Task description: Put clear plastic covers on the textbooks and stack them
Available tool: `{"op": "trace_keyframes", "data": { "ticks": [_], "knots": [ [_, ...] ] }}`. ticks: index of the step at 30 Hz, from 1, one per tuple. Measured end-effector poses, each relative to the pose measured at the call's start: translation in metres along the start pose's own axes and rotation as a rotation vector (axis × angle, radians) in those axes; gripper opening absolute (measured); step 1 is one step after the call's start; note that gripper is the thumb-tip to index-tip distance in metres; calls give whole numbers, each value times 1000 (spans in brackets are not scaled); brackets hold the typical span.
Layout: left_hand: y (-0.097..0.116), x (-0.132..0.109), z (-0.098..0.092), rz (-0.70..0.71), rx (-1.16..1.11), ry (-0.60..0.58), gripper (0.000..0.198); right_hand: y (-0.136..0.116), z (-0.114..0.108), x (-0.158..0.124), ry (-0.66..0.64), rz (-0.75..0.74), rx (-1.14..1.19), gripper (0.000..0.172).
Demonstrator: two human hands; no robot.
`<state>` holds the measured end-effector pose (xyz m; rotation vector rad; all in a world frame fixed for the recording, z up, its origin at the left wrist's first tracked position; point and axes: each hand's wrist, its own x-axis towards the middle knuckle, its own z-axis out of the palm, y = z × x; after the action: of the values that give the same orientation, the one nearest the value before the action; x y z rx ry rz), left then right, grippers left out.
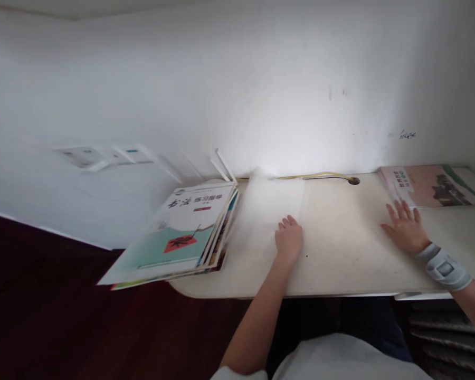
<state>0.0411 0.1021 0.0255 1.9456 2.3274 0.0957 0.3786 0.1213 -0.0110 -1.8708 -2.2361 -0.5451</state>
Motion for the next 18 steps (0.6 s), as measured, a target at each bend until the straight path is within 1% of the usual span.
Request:
{"op": "trace_keyframes", "data": {
  "ticks": [2, 4, 5, 7, 8, 9, 10, 12, 13, 14, 16, 18],
  "knots": [
    [6, -9, -5, 70, -77, -33, 49, -25, -4, -7, -49, -116, 108, 55],
    [13, -18, -11, 147, -175, -80, 39, -48, -9, -14, -96, -216, 235, 55],
    [17, -21, -14, 184, -223, -102, 35, -58, -13, -17, -108, -261, 299, 55],
    [25, -27, -20, 255, -319, -135, 35, -76, -27, -23, -90, -338, 421, 53],
    [30, -30, -23, 297, -438, -158, 37, -83, -35, -25, -59, -370, 475, 51],
    [33, -31, -28, 333, -615, -182, 37, -89, -45, -28, -13, -394, 521, 48],
    [36, -32, -34, 354, -839, -202, 37, -94, -55, -30, 43, -408, 557, 45],
    [36, -28, -50, 324, -1324, -211, 39, -102, -71, -35, 147, -425, 585, 41],
    [32, -24, -59, 273, -1515, -193, 39, -103, -76, -37, 174, -431, 573, 42],
    [25, -19, -67, 207, -1632, -163, 39, -104, -78, -39, 177, -434, 545, 44],
    [6, -5, -78, 84, -1743, -97, 35, -101, -71, -43, 118, -420, 455, 53],
    [-18, 9, -78, -34, -1735, -76, 33, -91, -56, -46, 24, -379, 359, 60]
  ]
}}
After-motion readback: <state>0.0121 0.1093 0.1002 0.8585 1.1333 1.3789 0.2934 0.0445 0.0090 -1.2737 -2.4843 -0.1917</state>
